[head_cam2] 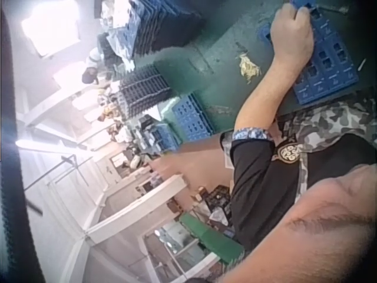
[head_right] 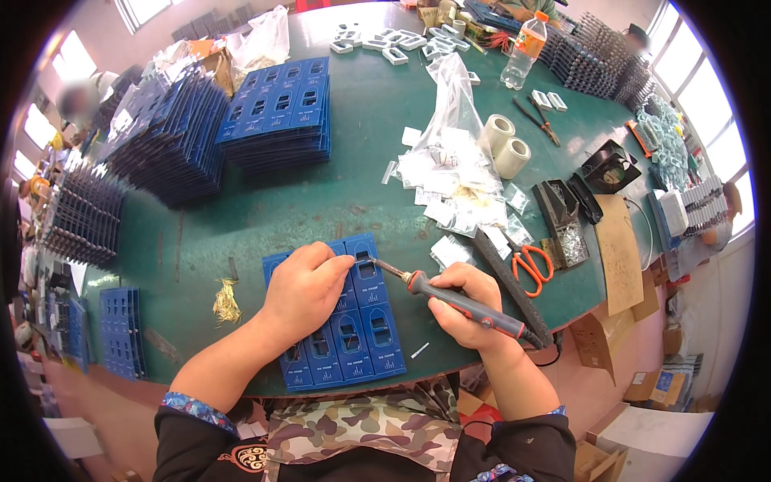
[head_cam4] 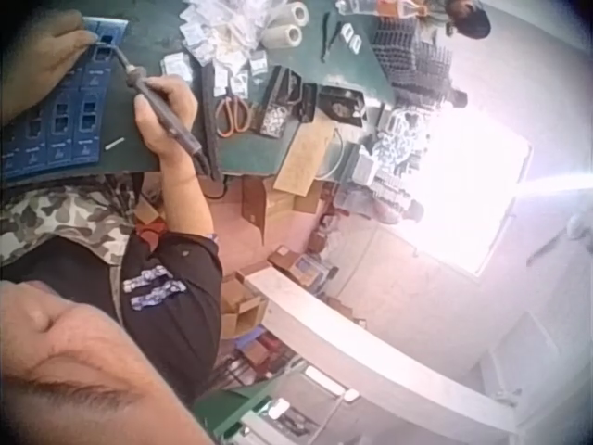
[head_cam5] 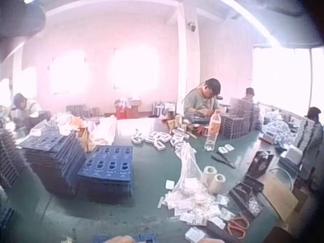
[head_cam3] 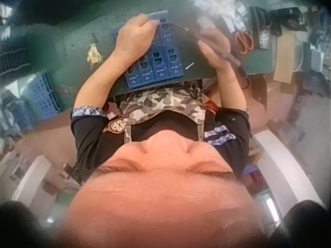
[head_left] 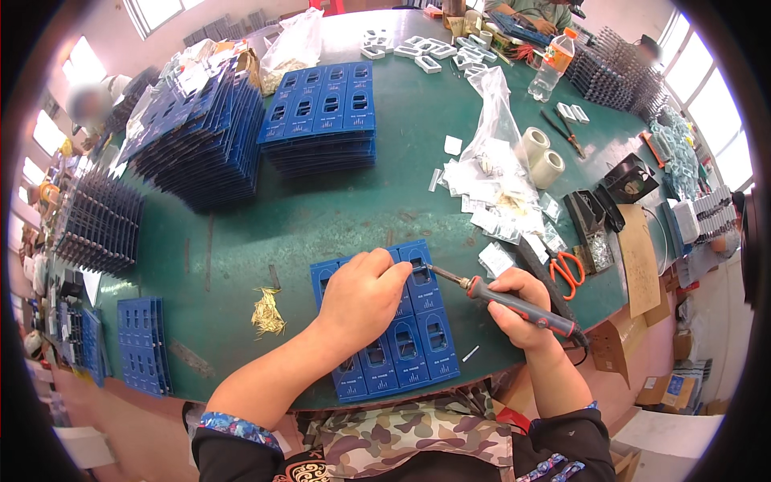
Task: The person solders electronic components onto circuit boards with a soldering iron and soldering wire.
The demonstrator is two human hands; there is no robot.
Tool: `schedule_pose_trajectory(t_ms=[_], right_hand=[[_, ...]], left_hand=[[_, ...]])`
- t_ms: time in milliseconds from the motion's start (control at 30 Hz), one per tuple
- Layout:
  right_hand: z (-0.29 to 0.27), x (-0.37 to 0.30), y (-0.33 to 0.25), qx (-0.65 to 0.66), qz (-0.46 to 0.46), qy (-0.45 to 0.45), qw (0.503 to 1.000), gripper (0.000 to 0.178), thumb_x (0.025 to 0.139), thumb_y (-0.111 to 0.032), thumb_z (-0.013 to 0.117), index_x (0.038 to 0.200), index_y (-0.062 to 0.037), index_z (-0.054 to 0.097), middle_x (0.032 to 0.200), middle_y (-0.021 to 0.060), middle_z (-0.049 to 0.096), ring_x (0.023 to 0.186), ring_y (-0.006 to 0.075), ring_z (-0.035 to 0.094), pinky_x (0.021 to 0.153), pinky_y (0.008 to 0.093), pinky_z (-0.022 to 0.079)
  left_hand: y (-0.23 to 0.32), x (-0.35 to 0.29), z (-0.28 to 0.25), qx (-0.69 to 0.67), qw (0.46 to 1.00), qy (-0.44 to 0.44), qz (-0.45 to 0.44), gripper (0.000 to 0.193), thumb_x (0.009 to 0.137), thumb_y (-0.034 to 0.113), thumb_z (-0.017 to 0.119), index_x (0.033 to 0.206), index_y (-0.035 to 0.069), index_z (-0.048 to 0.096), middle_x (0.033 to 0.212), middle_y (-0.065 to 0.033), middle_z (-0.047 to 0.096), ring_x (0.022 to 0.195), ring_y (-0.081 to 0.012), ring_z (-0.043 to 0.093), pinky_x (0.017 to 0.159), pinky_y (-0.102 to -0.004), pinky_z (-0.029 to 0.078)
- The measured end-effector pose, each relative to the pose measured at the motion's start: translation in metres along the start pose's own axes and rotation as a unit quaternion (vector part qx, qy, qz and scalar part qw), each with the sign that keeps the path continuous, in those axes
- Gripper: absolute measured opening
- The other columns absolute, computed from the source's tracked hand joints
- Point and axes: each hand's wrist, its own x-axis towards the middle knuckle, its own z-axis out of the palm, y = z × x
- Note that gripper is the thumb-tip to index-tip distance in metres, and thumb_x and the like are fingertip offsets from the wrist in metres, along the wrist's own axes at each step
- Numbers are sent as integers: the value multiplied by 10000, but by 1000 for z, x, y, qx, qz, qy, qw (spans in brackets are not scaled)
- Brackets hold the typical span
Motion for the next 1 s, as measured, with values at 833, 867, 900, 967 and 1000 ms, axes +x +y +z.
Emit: schedule_pose_trajectory(t_ms=[833,867,900,967,1000], right_hand=[[3,-6,0,52,26,62,996,227,855,-37,644,1075,-5,598,831,98,657,692,136,590,621,270,475],[3,-9,-5,52,25,61,996,227,855,-37,644,1075,-5,598,831,98,657,692,136,590,621,270,475],[4,-10,-13,66,41,94,993,260,884,-43,612,1138,-7,568,860,114,670,706,134,598,638,263,492],[-1,-15,-31,94,35,122,987,335,927,-53,557,1254,-22,491,919,165,692,714,156,623,652,271,530],[-1,-16,-45,94,-16,134,986,314,937,-69,548,1245,-43,495,894,158,685,681,166,614,607,282,524]], left_hand=[[2,0,-6,-6,1000,2,-2,139,826,57,688,964,43,687,817,-85,605,749,-287,620,643,-384,516],[3,-1,-10,-6,1000,3,-2,139,826,57,688,964,43,687,817,-85,605,749,-287,620,643,-384,516],[3,-4,-17,-21,1000,16,-12,144,828,44,689,971,37,687,815,-89,608,735,-280,619,637,-374,512],[4,-12,-31,-30,999,31,-30,149,829,30,689,979,30,687,814,-93,611,721,-274,618,630,-365,507],[4,-17,-38,-46,998,36,-36,146,831,31,684,977,27,680,811,-98,603,723,-278,615,628,-367,507]])
